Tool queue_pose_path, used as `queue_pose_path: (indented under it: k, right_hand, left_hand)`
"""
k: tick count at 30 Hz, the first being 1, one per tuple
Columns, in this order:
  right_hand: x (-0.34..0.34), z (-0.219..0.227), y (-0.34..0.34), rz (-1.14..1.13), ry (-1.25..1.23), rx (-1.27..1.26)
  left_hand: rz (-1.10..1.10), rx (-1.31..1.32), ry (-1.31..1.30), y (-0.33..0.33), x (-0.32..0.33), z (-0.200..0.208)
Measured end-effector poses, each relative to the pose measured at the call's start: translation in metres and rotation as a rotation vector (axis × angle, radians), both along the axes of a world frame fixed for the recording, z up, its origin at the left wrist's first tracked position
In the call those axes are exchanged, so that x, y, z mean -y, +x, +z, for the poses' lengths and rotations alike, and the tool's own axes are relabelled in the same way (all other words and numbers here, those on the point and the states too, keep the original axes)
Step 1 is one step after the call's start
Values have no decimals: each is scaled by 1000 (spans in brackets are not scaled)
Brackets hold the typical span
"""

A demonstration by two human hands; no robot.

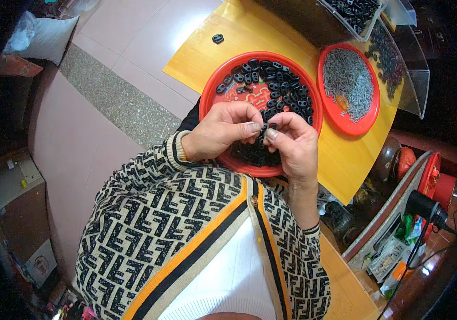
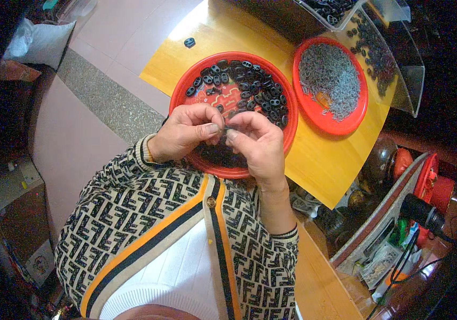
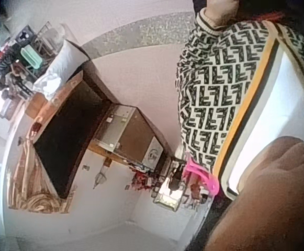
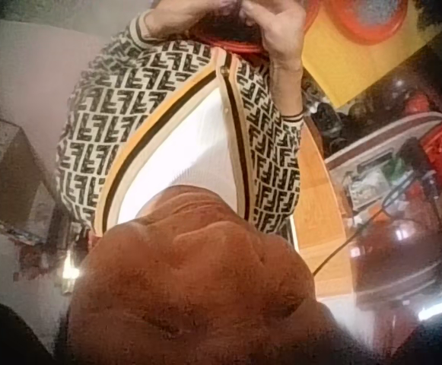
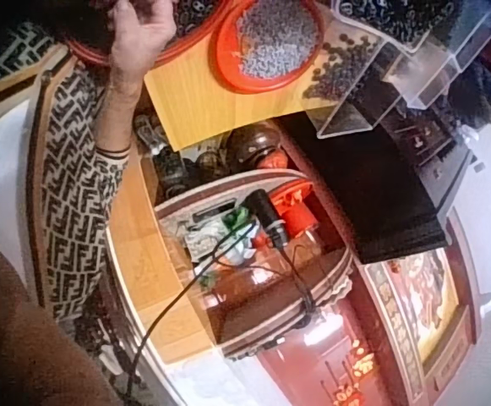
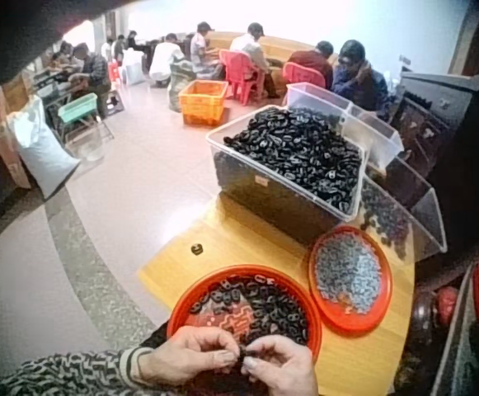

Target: Sorting small black plastic components into a red tray.

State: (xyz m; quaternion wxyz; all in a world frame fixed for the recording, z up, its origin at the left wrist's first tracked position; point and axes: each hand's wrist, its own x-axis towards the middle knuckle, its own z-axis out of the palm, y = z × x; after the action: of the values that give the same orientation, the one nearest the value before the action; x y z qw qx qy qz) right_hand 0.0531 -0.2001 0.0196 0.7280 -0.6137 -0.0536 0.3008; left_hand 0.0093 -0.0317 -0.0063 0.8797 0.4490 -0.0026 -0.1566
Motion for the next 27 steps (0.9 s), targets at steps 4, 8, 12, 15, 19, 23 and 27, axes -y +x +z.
queue_pose_path:
  k: [4,8,12,15,19,23,27]
  right_hand:
    - [1,-5,-4,-80,123,-117]
    - [-7,-1,-12,-155,174,-126]
    - [-10,4,-19,-162,124,7]
    - [-12,8,-21,-170,45,54]
    - [-15,11,-22,-162,-42,97]
    - [-15,11,-23,-150,-78,98]
    - [-16,10,-25,-162,-96,131]
  left_hand:
    - [20,-34,-26,0,1,1]
    - [62,-42,-22,-1,2,0]
    - [100,-19,-15,0,3,-1]
    - [101,-8,-47,0,3,-1]
    - [108,12,-27,0,4,1]
    - [104,12,-14,-1,5,4]
    - [116,0,2,-1,4,3]
